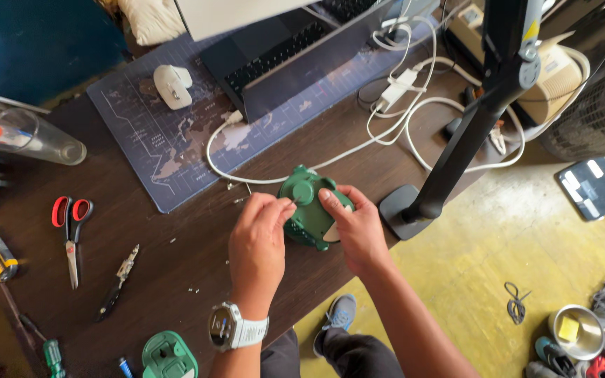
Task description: The person disassembles a small green electric fan on a desk. They remove the front grille, then use a screwdriver to remove screws from the rear housing, separating the back cover from the fan body.
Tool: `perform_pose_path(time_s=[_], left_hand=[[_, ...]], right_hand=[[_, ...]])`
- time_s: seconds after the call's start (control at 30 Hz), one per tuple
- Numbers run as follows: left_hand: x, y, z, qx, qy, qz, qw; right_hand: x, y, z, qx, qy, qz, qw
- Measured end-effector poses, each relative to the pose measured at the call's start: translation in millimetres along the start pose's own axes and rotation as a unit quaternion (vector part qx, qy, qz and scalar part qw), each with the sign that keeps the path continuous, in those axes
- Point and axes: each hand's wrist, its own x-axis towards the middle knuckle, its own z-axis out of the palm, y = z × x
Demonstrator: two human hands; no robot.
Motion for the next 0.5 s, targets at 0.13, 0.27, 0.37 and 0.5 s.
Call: perform_pose_path(time_s=[0.13,0.27,0.37,0.5], left_hand=[[3.0,-1.7,4.1,-0.026,0.009,-0.003,1.000],[4.4,-3.6,5.9,-0.026,-0.002,-0.004,1.000],[4.7,-3.4,7.1,-0.024,0.001,0.001,1.000],[5.9,-3.8,9.0,-0.022,0.016,0.007,1.000]], right_hand=[[0.2,-0.4,-4.1,0.014,-0.008,0.008,1.000],[-0.1,-2.8,-4.5,0.002,-0.004,0.009,1.000],[-0.2,-5.6,-3.4,0.009,0.000,0.024,1.000],[-0.1,-8.6,-1.8,-0.010,0.003,0.022,1.000]])
